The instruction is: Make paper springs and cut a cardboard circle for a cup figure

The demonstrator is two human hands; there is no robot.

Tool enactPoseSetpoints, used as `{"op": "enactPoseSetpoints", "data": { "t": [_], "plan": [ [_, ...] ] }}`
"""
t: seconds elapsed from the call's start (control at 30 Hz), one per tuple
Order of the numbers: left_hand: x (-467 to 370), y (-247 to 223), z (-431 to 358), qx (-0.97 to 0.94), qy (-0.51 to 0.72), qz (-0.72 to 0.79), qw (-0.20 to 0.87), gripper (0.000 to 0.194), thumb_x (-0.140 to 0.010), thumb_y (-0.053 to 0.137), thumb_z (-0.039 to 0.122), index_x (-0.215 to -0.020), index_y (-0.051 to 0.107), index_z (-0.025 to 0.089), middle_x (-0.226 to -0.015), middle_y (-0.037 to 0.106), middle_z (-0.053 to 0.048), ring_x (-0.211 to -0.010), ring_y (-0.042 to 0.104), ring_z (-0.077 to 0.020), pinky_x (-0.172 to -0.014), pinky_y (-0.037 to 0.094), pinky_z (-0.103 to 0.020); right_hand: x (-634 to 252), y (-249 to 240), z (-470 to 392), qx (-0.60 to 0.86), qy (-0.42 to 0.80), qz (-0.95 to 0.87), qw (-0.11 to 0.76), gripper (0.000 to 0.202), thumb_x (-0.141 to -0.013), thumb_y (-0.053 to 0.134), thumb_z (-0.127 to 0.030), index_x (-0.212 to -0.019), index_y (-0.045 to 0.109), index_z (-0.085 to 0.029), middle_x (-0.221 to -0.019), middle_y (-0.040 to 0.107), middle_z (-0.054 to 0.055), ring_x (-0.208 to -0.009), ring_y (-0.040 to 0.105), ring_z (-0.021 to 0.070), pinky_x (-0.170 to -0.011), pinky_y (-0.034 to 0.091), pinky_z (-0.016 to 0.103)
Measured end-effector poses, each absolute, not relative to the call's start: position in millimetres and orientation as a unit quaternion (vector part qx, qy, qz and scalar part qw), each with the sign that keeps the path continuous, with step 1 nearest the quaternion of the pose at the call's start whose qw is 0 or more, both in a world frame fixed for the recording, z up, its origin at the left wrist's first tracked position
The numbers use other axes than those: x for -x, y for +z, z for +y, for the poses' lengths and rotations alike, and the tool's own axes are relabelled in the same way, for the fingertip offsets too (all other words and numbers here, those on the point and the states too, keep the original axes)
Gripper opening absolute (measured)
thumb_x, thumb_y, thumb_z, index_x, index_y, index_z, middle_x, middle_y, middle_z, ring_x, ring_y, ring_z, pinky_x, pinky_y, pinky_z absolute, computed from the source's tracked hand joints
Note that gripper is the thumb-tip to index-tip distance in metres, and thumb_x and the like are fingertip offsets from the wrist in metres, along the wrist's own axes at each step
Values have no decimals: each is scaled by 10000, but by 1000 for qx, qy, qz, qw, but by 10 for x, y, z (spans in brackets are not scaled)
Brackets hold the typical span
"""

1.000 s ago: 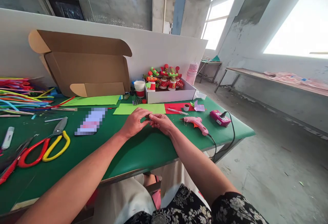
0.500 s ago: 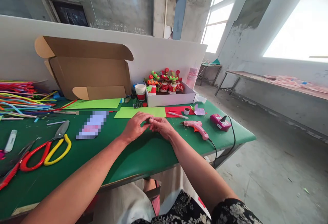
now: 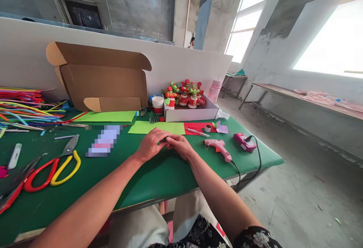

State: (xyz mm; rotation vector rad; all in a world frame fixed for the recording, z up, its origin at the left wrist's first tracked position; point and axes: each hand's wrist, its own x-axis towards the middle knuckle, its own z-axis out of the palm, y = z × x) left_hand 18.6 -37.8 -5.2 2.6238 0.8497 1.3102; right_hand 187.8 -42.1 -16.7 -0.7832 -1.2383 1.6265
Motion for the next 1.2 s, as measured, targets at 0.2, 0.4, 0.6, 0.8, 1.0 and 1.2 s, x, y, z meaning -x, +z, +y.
{"op": "enactPoseSetpoints", "data": {
  "t": [0.2,0.4,0.6,0.8,1.0,1.2],
  "plan": [
    [-187,-12,-390,-840,460,283,57,266,-908,564,168,-1135,674,253,-1028,739,-52,-939,629,-210,-854,533,-370,-1815,-39,-479,326,678,-472,460,456,-565,854,-564,-749,724,-167,-614,614,-23,-568,504,82,-579,400,218],
    [-61,40,-336,-752,535,366,122,341,-927,476,223,-1238,609,263,-1272,630,-91,-1057,623,-209,-937,509,-393,-1566,62,-181,355,568,-552,497,412,-680,767,-547,-876,734,-186,-743,642,15,-590,503,107,-573,435,246],
    [-50,216,-321,-550,527,517,391,412,-786,621,540,-1019,643,202,-1035,673,-77,-841,635,-205,-724,534,-334,-1605,-27,15,361,298,-717,517,292,-751,715,-221,-1041,740,-243,-967,654,54,-696,543,135,-692,501,288],
    [-149,279,-260,-441,466,478,600,545,-577,798,648,-779,609,178,-824,621,-21,-815,608,-177,-640,481,-247,-1756,-80,-16,373,253,-728,516,244,-810,700,-227,-1054,716,-225,-885,690,46,-784,594,176,-730,512,304],
    [-56,193,-292,-401,489,448,632,468,-632,823,563,-724,565,184,-756,564,13,-740,537,-127,-653,481,-237,-1752,-62,-51,344,282,-749,491,278,-799,751,-241,-1076,726,-250,-1013,695,62,-953,641,204,-866,519,341],
    [22,212,-288,-418,466,469,622,482,-627,821,566,-718,536,188,-709,539,36,-679,504,-110,-616,439,-233,-1686,-124,-77,346,289,-748,488,319,-788,771,-227,-1100,730,-273,-1027,674,55,-973,640,202,-872,520,331]
  ]
}}
